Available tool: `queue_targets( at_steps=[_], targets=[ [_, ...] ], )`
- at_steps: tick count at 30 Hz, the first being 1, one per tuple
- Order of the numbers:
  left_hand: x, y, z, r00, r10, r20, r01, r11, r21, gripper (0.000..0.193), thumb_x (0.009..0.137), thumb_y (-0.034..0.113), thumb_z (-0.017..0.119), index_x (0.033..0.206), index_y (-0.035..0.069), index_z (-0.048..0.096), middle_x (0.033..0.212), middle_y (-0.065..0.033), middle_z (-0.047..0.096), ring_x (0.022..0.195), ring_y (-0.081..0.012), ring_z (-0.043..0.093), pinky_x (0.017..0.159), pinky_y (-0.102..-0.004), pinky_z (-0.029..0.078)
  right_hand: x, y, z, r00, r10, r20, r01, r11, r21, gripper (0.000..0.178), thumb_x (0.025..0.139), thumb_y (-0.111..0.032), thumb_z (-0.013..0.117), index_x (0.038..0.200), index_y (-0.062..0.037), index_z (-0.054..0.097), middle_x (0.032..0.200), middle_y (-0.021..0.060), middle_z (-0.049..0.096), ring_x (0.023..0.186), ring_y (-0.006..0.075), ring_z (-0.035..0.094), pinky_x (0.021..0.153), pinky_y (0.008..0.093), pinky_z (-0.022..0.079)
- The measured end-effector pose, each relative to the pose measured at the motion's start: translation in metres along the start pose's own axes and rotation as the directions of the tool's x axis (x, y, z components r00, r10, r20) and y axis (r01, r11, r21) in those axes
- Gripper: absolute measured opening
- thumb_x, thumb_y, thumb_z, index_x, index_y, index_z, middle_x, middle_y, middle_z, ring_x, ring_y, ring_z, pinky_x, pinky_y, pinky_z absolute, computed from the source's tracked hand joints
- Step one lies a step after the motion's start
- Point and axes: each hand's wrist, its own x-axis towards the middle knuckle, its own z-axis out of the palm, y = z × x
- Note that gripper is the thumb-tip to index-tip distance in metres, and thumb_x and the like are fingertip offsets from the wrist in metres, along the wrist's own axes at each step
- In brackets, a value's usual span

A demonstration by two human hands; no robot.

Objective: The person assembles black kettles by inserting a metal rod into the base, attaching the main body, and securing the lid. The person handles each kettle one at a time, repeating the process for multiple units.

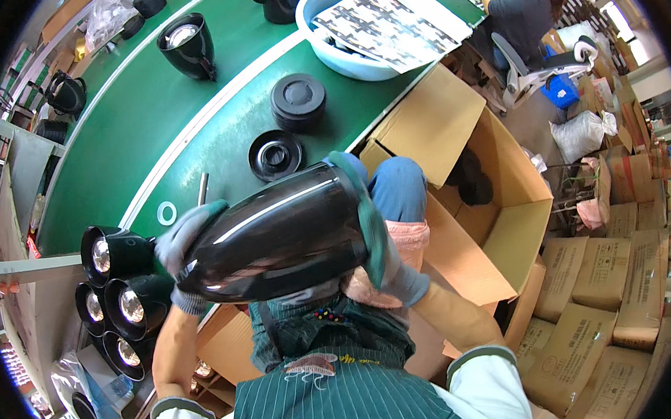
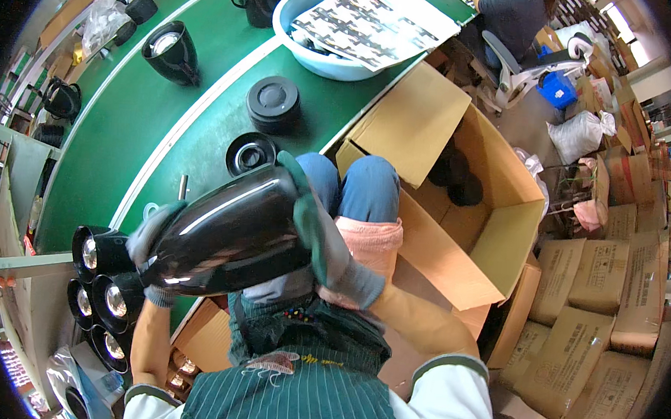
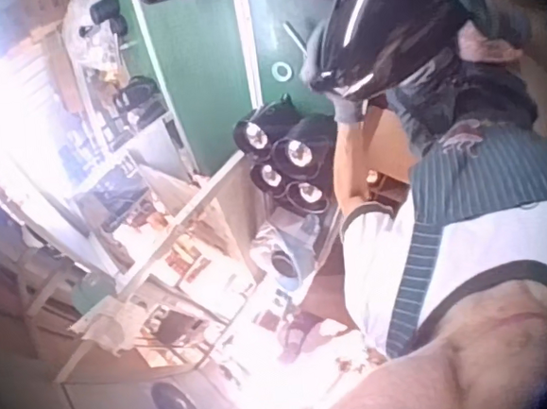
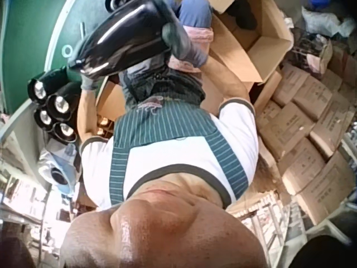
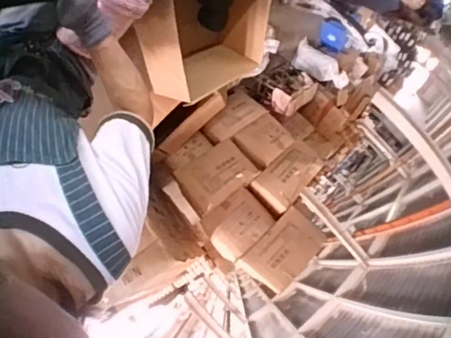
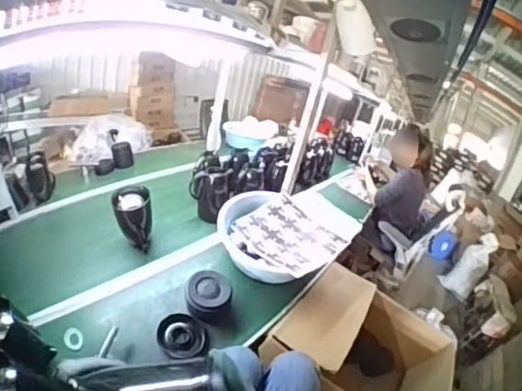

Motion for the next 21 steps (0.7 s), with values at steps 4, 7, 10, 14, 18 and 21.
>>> queue_targets(
  at_steps=[4, 7, 10, 14, 18, 21],
  targets=[
    [0.035, 0.026, -0.012, 0.941, 0.330, 0.069, -0.337, 0.923, 0.185, 0.038, 0.074, 0.016, 0.076, 0.109, 0.001, 0.078, 0.101, -0.0164, 0.077, 0.091, -0.0277, 0.076, 0.085, -0.0384, 0.060, -0.010, 0.006, -0.015, 0.995, 0.095, -0.024, -0.095, 0.995, 0.012, 0.095, 0.095, -0.058, 0.061, 0.164, -0.0052, 0.022, 0.168, 0.0267, 0.019, 0.153, 0.0453, 0.026, 0.124, 0.0517, 0.023],
    [-0.010, -0.034, 0.014, 0.987, -0.152, 0.056, 0.158, 0.979, -0.132, 0.034, 0.091, 0.018, 0.069, 0.119, 0.000, 0.074, 0.109, -0.0132, 0.077, 0.095, -0.0268, 0.076, 0.089, -0.0367, 0.060, -0.031, -0.006, -0.015, 0.995, 0.098, -0.014, -0.099, 0.994, -0.053, 0.095, 0.097, -0.058, 0.060, 0.166, -0.0060, 0.019, 0.169, 0.0268, 0.018, 0.154, 0.0459, 0.025, 0.124, 0.0524, 0.022],
    [-0.080, -0.089, 0.051, 0.633, -0.553, 0.542, 0.511, -0.228, -0.829, 0.041, 0.101, 0.019, 0.064, 0.137, 0.000, 0.062, 0.124, -0.0114, 0.072, 0.103, -0.0263, 0.072, 0.093, -0.0403, 0.060, -0.021, -0.004, -0.009, 0.970, -0.226, 0.093, 0.243, 0.928, -0.282, 0.095, 0.098, -0.058, 0.057, 0.166, -0.0054, 0.018, 0.169, 0.0269, 0.019, 0.154, 0.0472, 0.024, 0.124, 0.0533, 0.021],
    [-0.035, -0.048, 0.033, 0.882, -0.373, 0.288, 0.471, 0.693, -0.547, 0.045, 0.097, 0.022, 0.070, 0.134, -0.002, 0.062, 0.129, -0.0151, 0.068, 0.112, -0.0260, 0.069, 0.098, -0.0408, 0.057, -0.016, -0.014, -0.009, 0.970, -0.237, 0.050, 0.242, 0.954, -0.175, 0.082, 0.106, -0.048, 0.049, 0.165, 0.0003, 0.018, 0.169, 0.0206, 0.024, 0.154, 0.0363, 0.028, 0.126, 0.0439, 0.020],
    [-0.005, -0.015, 0.014, 0.987, -0.123, -0.103, 0.095, 0.966, -0.242, 0.045, 0.083, 0.022, 0.085, 0.115, -0.008, 0.072, 0.104, -0.0161, 0.076, 0.094, -0.0241, 0.074, 0.088, -0.0370, 0.059, -0.014, -0.016, -0.006, 0.996, 0.063, -0.065, -0.043, 0.961, 0.274, 0.072, 0.111, -0.041, 0.044, 0.164, 0.0014, 0.019, 0.170, 0.0143, 0.025, 0.154, 0.0245, 0.028, 0.126, 0.0358, 0.019],
    [0.026, 0.022, -0.005, 0.986, 0.167, -0.009, -0.165, 0.981, 0.101, 0.048, 0.083, 0.029, 0.084, 0.115, -0.006, 0.074, 0.104, -0.0179, 0.078, 0.094, -0.0272, 0.077, 0.090, -0.0381, 0.059, -0.025, -0.003, -0.010, 0.973, 0.174, -0.150, -0.125, 0.949, 0.291, 0.062, 0.113, -0.035, 0.041, 0.163, -0.0012, 0.025, 0.166, 0.0122, 0.032, 0.151, 0.0225, 0.035, 0.126, 0.0353, 0.025]
  ],
)
